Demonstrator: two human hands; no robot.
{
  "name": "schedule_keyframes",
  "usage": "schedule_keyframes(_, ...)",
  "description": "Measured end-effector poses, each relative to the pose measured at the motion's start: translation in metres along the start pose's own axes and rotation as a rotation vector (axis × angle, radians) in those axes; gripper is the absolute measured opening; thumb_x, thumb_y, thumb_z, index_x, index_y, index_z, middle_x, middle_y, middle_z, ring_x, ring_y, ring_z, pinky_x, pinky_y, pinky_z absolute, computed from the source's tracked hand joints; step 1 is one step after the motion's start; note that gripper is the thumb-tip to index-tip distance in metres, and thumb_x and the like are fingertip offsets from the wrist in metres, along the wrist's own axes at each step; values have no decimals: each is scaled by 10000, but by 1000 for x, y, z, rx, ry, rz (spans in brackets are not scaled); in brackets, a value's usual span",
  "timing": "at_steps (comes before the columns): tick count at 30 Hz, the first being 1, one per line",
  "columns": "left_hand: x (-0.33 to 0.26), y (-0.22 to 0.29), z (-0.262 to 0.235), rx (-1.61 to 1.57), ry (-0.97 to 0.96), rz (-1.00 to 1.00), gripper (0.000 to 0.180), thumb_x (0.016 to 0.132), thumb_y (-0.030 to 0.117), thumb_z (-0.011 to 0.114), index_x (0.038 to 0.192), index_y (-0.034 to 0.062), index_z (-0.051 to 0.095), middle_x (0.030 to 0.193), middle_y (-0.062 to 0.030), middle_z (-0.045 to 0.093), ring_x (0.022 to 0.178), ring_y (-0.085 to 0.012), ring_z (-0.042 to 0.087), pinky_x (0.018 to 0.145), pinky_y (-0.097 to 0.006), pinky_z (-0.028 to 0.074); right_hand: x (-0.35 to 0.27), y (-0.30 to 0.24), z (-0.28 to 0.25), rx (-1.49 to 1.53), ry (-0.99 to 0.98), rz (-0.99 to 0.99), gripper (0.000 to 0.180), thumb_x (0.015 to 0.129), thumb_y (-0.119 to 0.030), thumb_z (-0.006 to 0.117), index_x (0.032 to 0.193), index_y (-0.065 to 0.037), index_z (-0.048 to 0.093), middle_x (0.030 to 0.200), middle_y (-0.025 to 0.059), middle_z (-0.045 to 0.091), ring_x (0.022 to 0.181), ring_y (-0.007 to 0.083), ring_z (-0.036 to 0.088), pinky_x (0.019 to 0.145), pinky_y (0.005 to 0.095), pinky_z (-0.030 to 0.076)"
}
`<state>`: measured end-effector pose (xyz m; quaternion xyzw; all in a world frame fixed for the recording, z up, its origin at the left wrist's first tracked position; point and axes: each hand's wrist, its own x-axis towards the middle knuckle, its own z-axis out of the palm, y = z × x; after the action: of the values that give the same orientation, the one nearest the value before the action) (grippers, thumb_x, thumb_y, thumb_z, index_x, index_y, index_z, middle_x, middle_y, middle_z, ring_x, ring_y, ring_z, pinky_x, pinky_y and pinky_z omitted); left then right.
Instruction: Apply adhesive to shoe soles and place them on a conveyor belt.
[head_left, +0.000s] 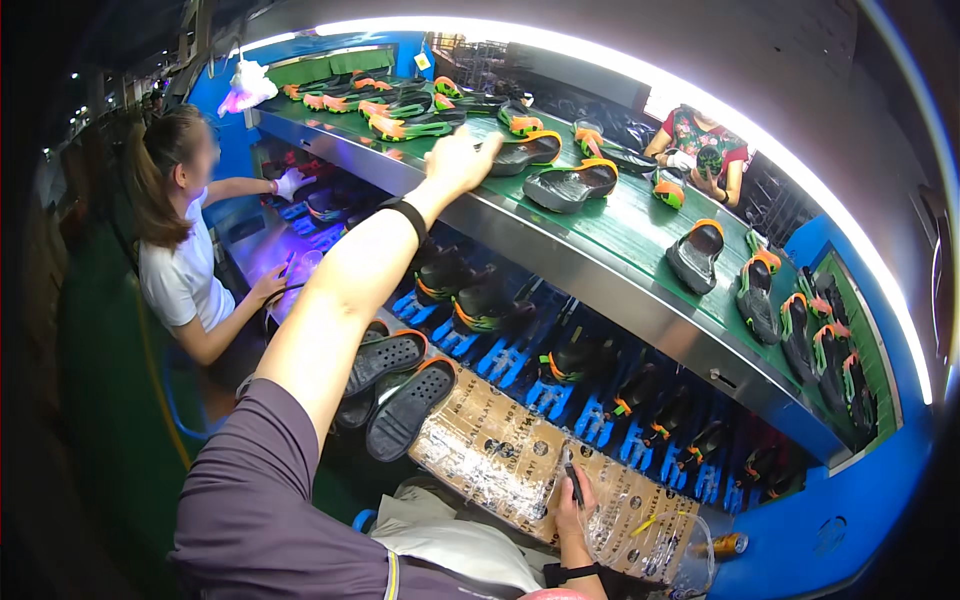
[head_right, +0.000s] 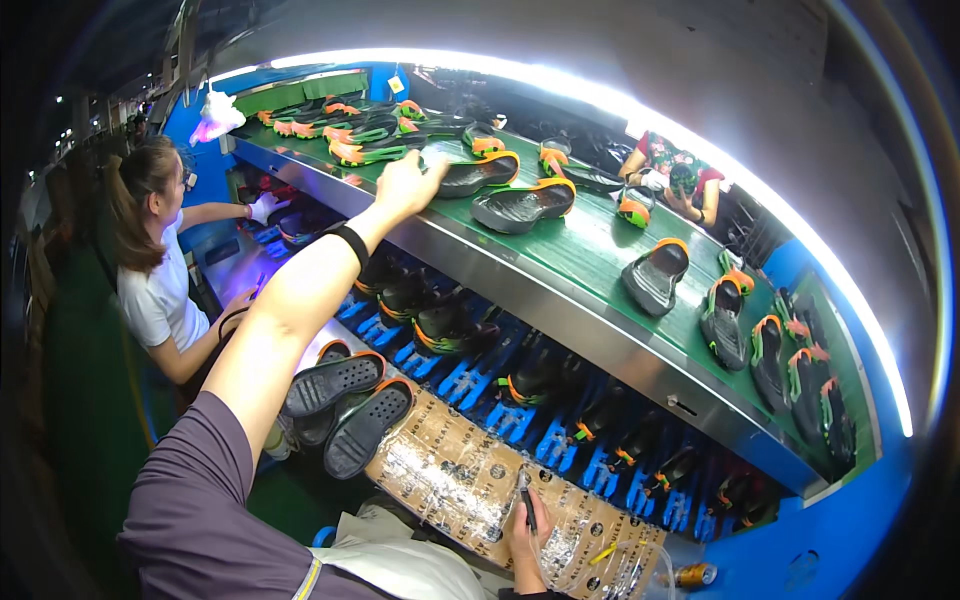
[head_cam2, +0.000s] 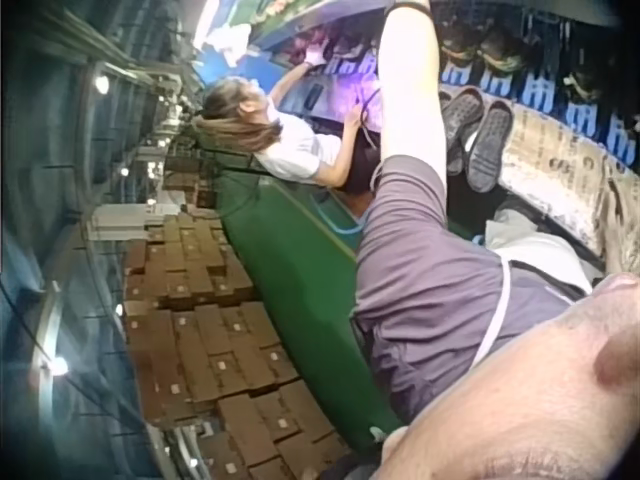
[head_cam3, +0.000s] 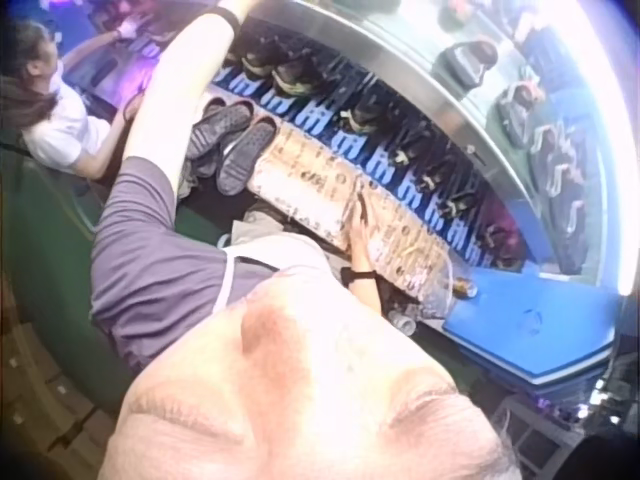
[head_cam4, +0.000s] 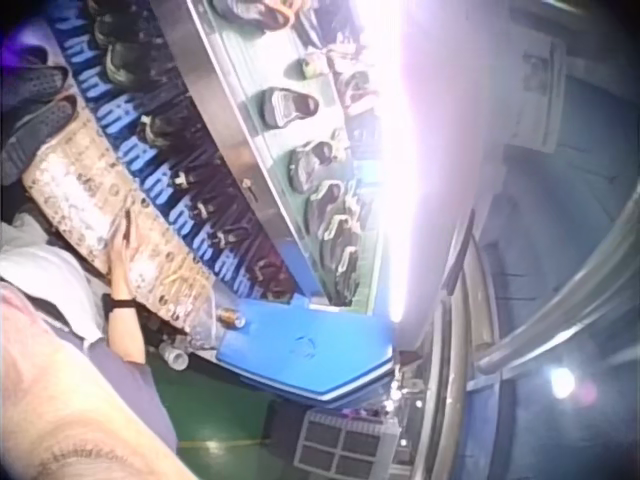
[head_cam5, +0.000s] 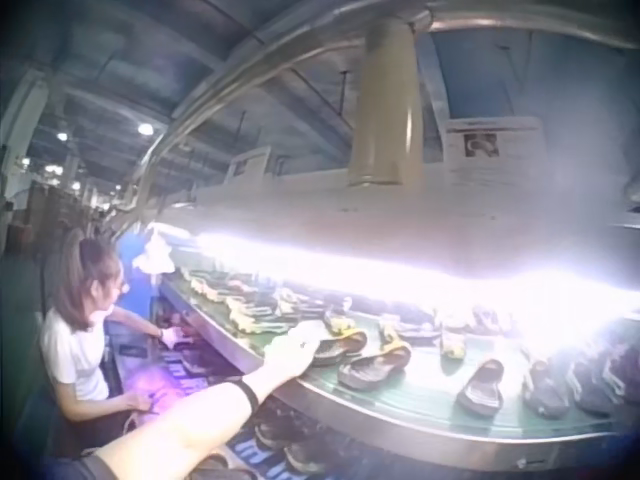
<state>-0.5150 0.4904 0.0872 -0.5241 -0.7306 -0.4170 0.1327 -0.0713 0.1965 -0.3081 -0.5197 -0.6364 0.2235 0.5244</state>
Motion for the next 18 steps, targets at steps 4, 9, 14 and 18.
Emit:
schedule_keyframes(4,38,-69,5,353,440,237,659,991,523,598,1395,3,577,1319,-274,601,1233,-450,579,1031,-632,419,5,-11,-2,25,-28,50,390,963,-147,664,1322,5,676,1117,199,731,1013,337,711,923,411,538)
schedule_keyframes(9,74,-121,-43,828,-94,258,434,864,181,660,1285,76,653,1282,-184,633,1288,-390,561,1051,-662,378,5,-15,-1,0,-30,43,376,968,-144,663,1313,5,681,1112,201,733,1014,331,714,916,406,542)
schedule_keyframes(14,72,-121,-74,697,-131,497,290,846,185,726,1103,50,728,981,-197,734,1051,-356,702,915,-541,510,7,-27,-2,30,-45,64,362,975,-145,663,1301,9,686,1108,199,735,1016,313,718,925,398,541)
schedule_keyframes(18,74,-96,-93,199,-188,452,331,934,334,648,886,33,777,830,-199,754,804,-360,746,786,-463,576,5,-12,3,24,-35,45,355,983,-146,660,1296,20,684,1104,195,739,1022,310,720,931,390,541)
